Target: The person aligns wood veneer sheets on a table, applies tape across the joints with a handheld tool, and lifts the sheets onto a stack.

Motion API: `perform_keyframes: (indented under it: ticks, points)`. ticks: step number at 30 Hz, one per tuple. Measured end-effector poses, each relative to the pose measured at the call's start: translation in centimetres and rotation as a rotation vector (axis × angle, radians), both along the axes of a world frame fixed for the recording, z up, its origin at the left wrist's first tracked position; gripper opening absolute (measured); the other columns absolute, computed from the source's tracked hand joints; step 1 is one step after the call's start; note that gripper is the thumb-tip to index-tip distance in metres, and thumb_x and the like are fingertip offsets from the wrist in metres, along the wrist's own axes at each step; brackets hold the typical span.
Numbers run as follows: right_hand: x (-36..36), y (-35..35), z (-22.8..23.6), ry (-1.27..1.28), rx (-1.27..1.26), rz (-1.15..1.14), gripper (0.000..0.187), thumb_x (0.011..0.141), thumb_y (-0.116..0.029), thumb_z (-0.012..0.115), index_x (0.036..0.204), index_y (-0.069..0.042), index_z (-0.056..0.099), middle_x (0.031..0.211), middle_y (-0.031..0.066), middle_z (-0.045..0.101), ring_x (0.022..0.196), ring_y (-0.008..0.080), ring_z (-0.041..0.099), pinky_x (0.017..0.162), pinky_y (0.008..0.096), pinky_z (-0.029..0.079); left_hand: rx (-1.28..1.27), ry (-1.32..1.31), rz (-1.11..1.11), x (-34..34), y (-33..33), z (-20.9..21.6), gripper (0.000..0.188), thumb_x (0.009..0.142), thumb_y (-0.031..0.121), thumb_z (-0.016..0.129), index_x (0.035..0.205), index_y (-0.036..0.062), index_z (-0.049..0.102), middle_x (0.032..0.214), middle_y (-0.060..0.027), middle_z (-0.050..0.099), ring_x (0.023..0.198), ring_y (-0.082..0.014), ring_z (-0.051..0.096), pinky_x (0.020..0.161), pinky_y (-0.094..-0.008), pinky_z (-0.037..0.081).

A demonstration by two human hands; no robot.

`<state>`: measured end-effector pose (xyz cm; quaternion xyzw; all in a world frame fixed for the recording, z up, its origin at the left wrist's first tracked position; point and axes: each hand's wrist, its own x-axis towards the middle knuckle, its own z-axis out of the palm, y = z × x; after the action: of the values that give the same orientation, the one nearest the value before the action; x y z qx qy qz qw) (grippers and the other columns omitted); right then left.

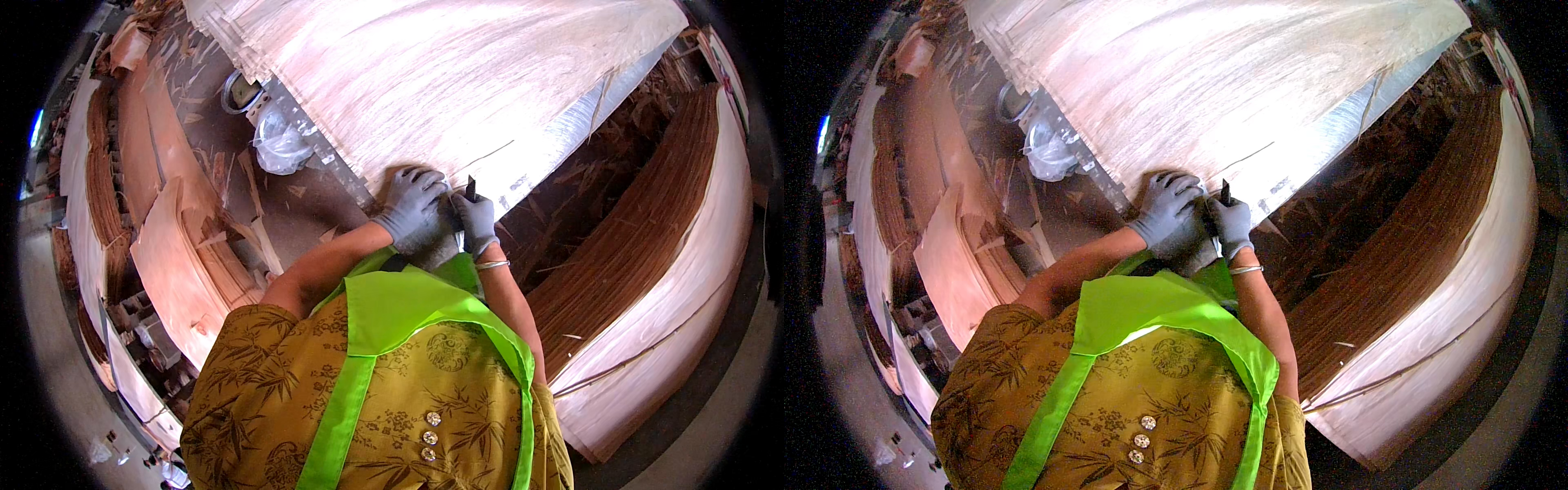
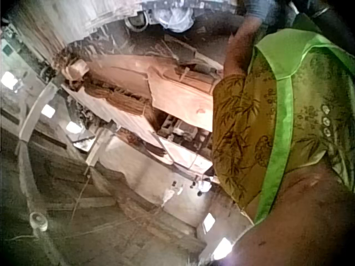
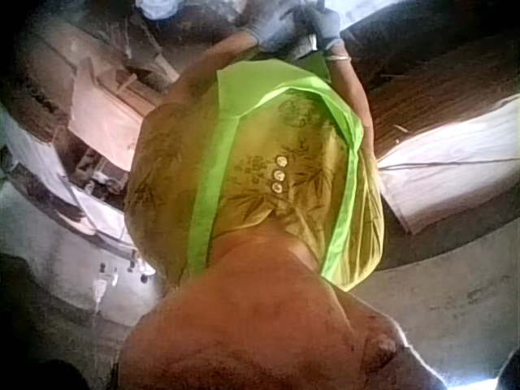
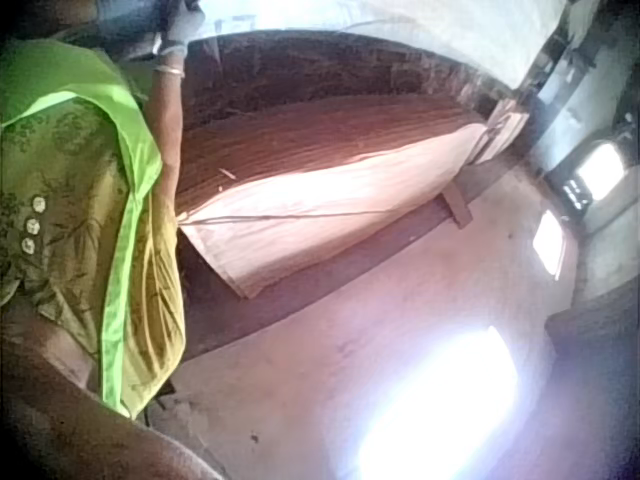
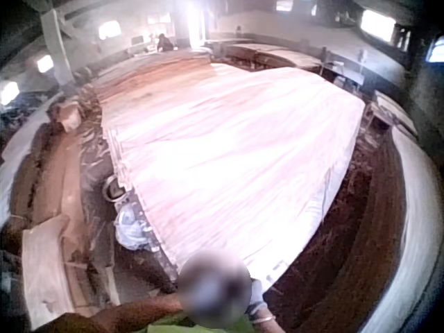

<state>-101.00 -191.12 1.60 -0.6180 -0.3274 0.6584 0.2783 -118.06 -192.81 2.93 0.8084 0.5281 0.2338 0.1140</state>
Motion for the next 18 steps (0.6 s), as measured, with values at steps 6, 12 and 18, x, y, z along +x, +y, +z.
perform_keyframes:
  ticks: [6,12,18]
  points:
    - [0.7,-0.6,-2.7,0.019,0.169,-0.085,0.014,0.078,-0.010,0.067,0.086,0.002,0.066,0.075,0.0026,0.063,0.062,0.0095,0.056,0.057,0.0229,0.046,0.020,-0.058,0.069,0.3,0.2,1.4,0.030,0.069,0.018,0.064,0.098,0.0123,0.058,0.110,-0.0048,0.054,0.104,-0.0248,0.050,0.087,-0.0426,0.037]
    - [0.5,-0.8,-1.7,0.062,0.179,-0.045,0.014,0.079,-0.008,0.065,0.087,0.003,0.066,0.077,0.0024,0.063,0.064,0.0092,0.055,0.057,0.0238,0.046,-0.078,-0.131,-0.011,0.1,-0.5,-5.5,0.032,0.072,0.020,0.063,0.103,0.0099,0.057,0.109,-0.0074,0.054,0.103,-0.0251,0.050,0.086,-0.0416,0.038]
    - [-0.2,-0.5,0.6,0.024,0.149,-0.099,0.014,0.084,-0.009,0.060,0.076,0.002,0.064,0.065,0.0029,0.061,0.057,0.0068,0.049,0.049,0.0260,0.040,-0.153,-0.183,-0.191,0.0,0.0,0.9,0.035,0.083,0.026,0.059,0.112,0.0078,0.055,0.105,-0.0085,0.055,0.095,-0.0205,0.053,0.079,-0.0358,0.042]
